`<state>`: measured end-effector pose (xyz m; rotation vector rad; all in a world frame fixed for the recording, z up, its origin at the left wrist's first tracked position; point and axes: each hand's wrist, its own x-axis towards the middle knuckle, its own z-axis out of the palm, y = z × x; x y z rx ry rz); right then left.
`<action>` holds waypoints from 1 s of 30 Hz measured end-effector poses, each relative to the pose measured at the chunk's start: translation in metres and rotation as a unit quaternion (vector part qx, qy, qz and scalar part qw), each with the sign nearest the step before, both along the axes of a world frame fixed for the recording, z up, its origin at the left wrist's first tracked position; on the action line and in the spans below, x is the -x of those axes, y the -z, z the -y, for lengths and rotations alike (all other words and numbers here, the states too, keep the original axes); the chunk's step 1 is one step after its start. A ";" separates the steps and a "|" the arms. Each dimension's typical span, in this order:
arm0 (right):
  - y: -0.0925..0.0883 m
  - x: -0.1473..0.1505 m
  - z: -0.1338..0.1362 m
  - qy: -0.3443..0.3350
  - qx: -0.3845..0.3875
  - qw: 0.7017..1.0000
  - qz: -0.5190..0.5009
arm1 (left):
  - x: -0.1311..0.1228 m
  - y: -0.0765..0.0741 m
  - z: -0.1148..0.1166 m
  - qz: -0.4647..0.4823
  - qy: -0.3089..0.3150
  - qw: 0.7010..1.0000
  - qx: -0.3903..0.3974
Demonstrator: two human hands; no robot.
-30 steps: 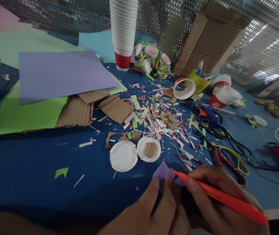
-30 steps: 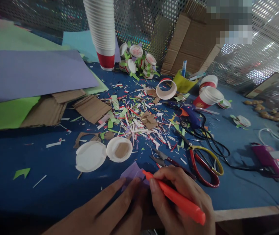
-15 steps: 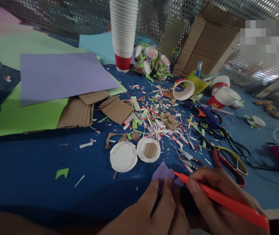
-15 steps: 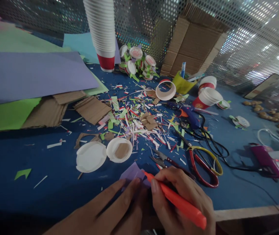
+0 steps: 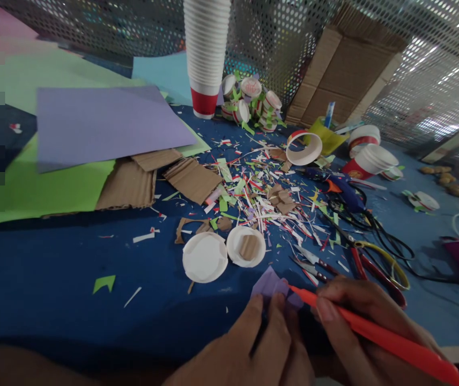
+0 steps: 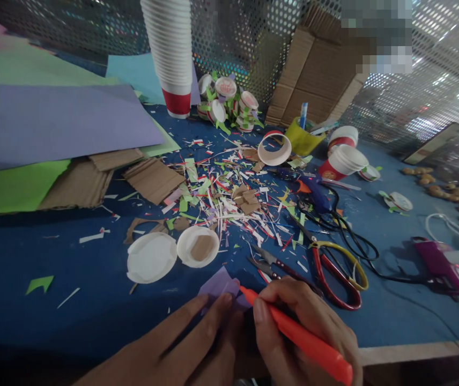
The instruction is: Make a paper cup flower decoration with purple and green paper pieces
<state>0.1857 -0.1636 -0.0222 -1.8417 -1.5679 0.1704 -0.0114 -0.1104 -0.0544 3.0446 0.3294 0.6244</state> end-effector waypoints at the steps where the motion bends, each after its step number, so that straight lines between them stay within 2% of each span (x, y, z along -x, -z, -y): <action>1: 0.000 0.001 0.000 0.007 0.002 1.000 -0.007 | 0.000 0.001 0.000 -0.001 -0.001 1.000 0.002; 5: -0.001 0.003 0.000 0.011 0.005 1.000 -0.021 | 0.000 0.004 0.001 0.001 -0.003 1.000 0.006; 19: -0.003 -0.007 -0.009 -0.065 0.002 0.997 0.040 | -0.001 -0.003 -0.003 0.000 -0.004 0.999 -0.043; 27: 0.002 0.000 0.000 0.032 0.012 0.999 -0.016 | -0.001 -0.009 -0.002 0.005 -0.018 0.999 -0.030; 30: 0.002 0.000 0.001 0.036 0.015 0.999 -0.020 | 0.000 -0.008 0.000 -0.006 -0.017 1.000 -0.019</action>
